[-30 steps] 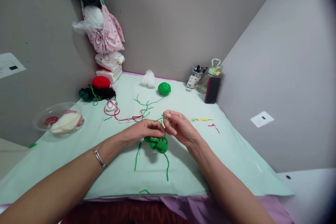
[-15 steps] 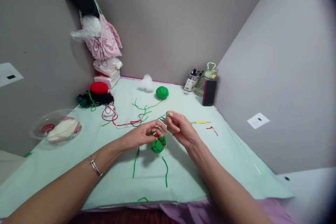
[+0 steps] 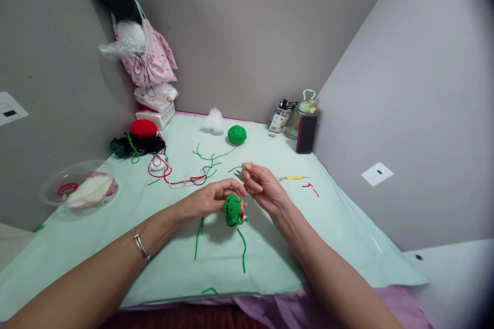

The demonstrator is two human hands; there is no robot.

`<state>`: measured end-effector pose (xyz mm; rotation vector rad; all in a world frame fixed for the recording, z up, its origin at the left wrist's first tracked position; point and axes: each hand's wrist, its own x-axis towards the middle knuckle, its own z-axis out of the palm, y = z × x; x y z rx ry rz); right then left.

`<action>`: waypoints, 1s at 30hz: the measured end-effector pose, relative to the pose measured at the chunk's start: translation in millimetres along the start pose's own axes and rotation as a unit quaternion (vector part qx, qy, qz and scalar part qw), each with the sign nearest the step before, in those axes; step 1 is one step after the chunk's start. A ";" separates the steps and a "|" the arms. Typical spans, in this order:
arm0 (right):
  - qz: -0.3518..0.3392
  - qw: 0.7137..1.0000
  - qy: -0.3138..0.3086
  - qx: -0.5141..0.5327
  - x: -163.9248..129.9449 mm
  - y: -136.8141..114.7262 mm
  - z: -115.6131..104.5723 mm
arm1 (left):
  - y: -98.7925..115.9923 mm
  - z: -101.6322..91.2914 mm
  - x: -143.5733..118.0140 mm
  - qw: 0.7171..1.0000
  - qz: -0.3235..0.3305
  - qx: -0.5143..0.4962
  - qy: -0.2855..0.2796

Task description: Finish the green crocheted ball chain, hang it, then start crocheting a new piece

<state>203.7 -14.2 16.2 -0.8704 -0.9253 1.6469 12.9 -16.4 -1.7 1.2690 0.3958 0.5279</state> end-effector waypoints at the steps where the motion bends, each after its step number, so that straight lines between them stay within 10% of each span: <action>1: -0.001 1.000 0.001 0.000 -0.3 -0.3 0.0 | -0.1 0.5 0.0 1.000 -0.002 -0.001 0.010; 30: -0.036 0.999 0.022 -0.016 -2.8 -8.6 -3.4 | 5.0 5.0 -2.4 0.998 0.006 0.025 0.050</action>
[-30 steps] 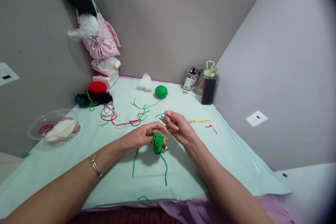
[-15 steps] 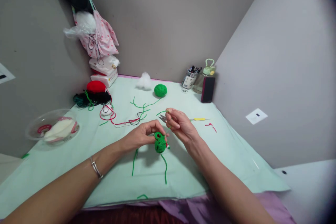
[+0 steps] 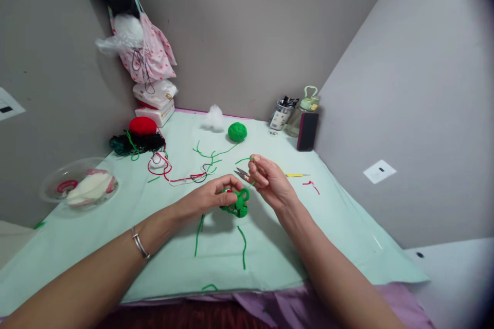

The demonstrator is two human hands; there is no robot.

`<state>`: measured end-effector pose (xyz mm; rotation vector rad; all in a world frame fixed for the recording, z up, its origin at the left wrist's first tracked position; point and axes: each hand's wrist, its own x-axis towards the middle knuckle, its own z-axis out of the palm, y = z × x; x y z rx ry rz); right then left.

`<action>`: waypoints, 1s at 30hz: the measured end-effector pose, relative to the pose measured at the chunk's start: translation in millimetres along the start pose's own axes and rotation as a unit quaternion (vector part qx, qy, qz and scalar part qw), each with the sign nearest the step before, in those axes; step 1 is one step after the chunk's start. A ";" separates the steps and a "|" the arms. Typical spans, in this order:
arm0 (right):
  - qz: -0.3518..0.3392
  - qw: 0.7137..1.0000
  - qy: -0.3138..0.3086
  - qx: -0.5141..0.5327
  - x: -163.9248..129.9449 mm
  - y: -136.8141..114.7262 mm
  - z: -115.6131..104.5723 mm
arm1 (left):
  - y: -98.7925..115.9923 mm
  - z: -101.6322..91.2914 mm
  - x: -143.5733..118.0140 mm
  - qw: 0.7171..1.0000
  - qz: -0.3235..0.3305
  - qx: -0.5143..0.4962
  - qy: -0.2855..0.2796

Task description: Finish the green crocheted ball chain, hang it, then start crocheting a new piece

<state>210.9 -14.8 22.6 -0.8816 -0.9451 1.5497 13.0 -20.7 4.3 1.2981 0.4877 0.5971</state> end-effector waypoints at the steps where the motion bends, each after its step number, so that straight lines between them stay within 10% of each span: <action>1: -0.001 1.000 0.002 0.002 -0.1 -0.5 0.1 | 0.9 -0.4 0.0 1.000 -0.008 0.000 -0.004; 30: -0.046 0.997 0.004 0.060 -8.2 -4.8 8.4 | 1.1 -5.5 3.1 0.988 0.030 -0.052 0.140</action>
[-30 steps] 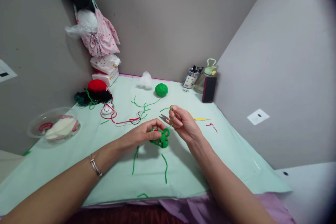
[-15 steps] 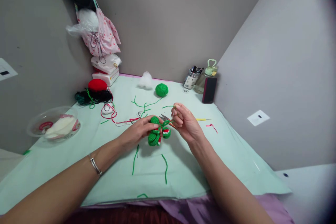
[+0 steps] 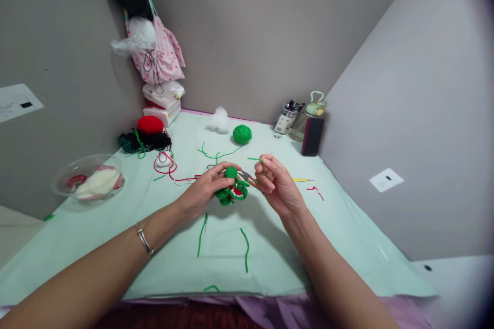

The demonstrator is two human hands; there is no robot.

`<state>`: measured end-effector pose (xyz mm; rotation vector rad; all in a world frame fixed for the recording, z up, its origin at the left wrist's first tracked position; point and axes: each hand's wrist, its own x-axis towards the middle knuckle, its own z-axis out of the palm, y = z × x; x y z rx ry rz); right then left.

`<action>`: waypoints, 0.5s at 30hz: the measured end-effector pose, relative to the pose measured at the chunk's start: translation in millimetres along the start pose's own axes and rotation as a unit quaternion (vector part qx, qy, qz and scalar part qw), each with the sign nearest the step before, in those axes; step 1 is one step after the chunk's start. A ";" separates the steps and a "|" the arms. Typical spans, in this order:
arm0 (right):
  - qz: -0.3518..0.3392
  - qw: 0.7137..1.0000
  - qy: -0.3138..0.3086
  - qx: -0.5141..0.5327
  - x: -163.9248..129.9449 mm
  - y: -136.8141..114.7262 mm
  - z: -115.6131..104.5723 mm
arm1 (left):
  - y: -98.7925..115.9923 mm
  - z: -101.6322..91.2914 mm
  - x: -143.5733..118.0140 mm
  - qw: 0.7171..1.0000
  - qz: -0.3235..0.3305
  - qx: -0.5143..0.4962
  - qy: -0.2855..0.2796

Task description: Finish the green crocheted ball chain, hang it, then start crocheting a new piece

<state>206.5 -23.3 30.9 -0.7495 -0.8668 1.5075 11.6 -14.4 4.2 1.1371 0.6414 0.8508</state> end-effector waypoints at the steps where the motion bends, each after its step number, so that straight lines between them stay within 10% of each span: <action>1: 0.000 1.000 0.002 0.000 -0.1 -0.3 0.0 | 0.4 0.0 -0.5 1.000 -0.001 -0.002 -0.005; 15: -0.017 1.000 0.011 -0.023 0.6 -3.9 -2.6 | -0.1 -4.8 -3.1 0.988 -0.032 0.092 -0.118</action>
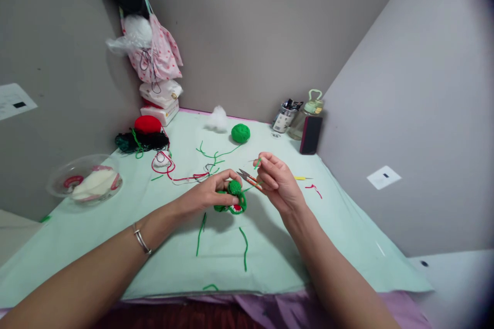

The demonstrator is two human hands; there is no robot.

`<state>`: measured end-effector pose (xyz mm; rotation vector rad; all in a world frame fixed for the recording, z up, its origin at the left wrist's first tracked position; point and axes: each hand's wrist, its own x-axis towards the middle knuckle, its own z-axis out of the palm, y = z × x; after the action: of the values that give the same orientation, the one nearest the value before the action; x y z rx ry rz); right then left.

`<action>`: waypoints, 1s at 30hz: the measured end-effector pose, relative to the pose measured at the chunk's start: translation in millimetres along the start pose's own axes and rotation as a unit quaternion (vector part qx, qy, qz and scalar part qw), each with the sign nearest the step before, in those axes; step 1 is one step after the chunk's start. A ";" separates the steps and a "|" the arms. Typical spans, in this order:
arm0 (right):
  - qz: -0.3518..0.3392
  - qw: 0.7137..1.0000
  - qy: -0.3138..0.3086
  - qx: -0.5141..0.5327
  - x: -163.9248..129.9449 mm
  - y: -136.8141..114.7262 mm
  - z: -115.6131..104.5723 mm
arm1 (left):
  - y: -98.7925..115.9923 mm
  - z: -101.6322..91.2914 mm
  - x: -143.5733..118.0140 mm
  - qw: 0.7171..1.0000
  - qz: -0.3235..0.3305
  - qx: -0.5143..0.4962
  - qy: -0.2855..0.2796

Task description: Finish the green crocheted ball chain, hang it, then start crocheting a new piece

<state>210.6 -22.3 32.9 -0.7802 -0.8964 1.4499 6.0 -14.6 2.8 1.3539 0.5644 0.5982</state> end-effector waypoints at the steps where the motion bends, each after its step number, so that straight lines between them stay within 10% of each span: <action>1: -0.006 1.000 0.004 -0.001 1.0 -0.8 -1.0 | 0.3 0.1 -0.4 1.000 0.003 -0.004 -0.003; 17: -0.009 0.999 -0.013 -0.032 -5.6 -4.6 2.8 | 7.5 5.2 2.1 0.991 0.024 -0.112 0.071; 30: -0.137 0.975 0.026 -0.172 -8.5 4.3 5.7 | 10.6 -4.5 -0.4 0.977 0.076 -0.163 0.114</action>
<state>204.2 -31.3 31.5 -0.9041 -1.1837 1.0410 1.9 -10.4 12.7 1.0288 0.5225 0.9388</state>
